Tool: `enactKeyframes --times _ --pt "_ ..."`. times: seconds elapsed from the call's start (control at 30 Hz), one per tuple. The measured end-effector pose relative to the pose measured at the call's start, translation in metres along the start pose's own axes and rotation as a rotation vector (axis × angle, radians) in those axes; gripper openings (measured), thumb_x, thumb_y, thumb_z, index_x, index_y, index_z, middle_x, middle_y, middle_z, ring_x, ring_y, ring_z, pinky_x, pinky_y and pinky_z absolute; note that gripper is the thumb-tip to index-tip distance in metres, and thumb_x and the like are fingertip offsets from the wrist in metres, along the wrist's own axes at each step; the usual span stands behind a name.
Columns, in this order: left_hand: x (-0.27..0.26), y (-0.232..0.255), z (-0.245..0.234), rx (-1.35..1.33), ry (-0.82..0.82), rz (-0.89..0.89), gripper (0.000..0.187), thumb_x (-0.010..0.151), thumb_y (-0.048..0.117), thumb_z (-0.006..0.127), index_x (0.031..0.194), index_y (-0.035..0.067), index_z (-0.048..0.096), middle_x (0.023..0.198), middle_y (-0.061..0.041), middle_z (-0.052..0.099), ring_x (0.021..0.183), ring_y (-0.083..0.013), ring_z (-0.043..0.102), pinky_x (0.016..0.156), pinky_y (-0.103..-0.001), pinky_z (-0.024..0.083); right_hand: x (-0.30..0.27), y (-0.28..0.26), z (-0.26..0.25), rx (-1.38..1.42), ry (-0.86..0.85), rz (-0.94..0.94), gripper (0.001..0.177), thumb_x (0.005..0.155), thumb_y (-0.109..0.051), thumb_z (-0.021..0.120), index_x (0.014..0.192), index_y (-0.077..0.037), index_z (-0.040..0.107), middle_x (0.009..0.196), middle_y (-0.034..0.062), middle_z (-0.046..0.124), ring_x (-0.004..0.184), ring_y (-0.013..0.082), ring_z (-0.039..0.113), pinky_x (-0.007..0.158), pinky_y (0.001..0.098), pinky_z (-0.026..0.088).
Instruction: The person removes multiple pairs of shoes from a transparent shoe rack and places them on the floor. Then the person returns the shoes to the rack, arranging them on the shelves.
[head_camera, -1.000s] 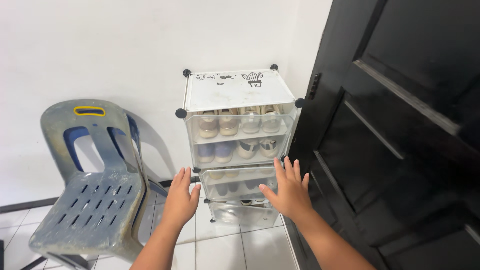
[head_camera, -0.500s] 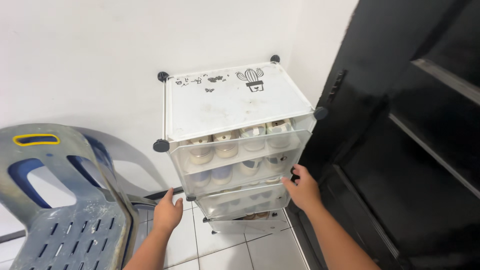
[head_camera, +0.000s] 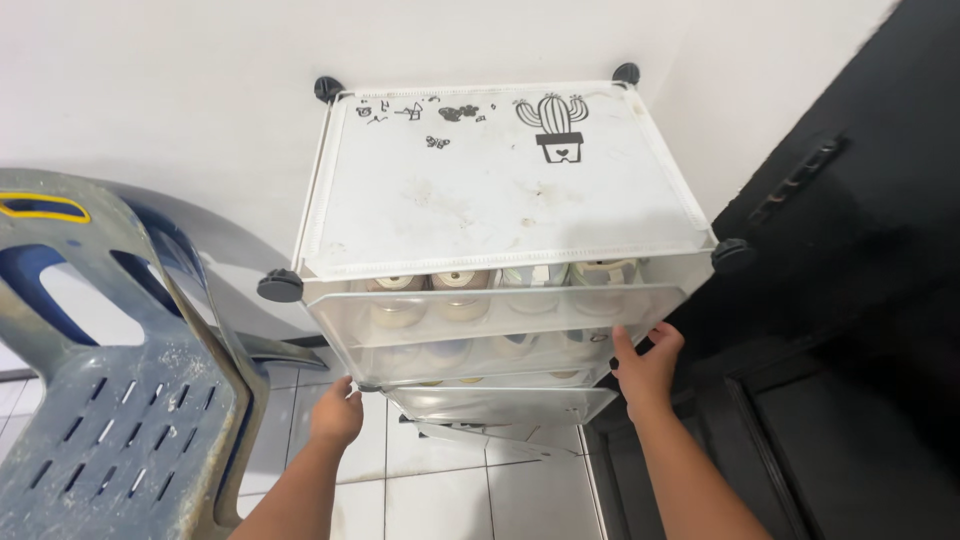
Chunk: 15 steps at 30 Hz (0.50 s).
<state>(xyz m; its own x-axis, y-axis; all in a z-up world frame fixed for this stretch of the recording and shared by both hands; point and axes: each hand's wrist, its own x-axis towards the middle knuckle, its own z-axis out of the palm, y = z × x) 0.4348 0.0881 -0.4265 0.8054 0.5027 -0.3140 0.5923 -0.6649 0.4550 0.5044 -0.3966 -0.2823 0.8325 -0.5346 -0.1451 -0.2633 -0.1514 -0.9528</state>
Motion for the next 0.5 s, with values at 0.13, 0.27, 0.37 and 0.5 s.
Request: enactKeyframes --times 0.13,0.27,0.37,0.5 --pt "0.003 0.003 0.009 -0.016 0.044 -0.007 0.039 0.096 0.025 0.062 0.133 0.013 0.063 0.129 -0.008 0.072 0.121 -0.0294 0.067 0.103 -0.041 0.052 0.018 0.020 -0.011 0.148 -0.126 0.046 0.036 0.097 -0.020 0.064 0.125 -0.008 0.046 0.118 0.0077 0.057 0.077 0.0147 0.066 0.058 0.0294 0.055" --pt "-0.016 0.028 0.002 -0.042 0.047 -0.067 0.026 0.098 0.025 0.062 0.120 0.014 0.070 0.115 -0.010 0.077 0.110 -0.0308 0.071 0.097 -0.042 0.054 0.020 0.028 -0.030 0.239 -0.162 -0.169 0.024 0.102 -0.013 0.059 0.124 -0.005 0.052 0.109 0.0053 0.063 0.077 0.0116 0.063 0.061 0.0263 0.054" --pt "-0.031 0.056 0.004 -0.125 0.088 -0.073 0.021 0.097 0.025 0.065 0.114 0.013 0.071 0.108 -0.012 0.077 0.106 -0.0310 0.072 0.094 -0.041 0.055 0.021 0.015 -0.046 0.290 -0.129 -0.299 0.019 0.107 -0.012 0.059 0.121 -0.003 0.050 0.104 0.0044 0.064 0.077 0.0113 0.063 0.065 0.0261 0.055" --pt "-0.038 0.073 0.003 -0.239 0.233 -0.021 0.019 0.093 0.020 0.068 0.109 0.010 0.068 0.108 -0.013 0.077 0.104 -0.0318 0.072 0.092 -0.042 0.055 0.023 -0.002 -0.058 0.259 -0.151 -0.311 0.018 0.109 -0.014 0.057 0.119 -0.001 0.050 0.100 0.0045 0.064 0.077 0.0108 0.065 0.068 0.0274 0.058"
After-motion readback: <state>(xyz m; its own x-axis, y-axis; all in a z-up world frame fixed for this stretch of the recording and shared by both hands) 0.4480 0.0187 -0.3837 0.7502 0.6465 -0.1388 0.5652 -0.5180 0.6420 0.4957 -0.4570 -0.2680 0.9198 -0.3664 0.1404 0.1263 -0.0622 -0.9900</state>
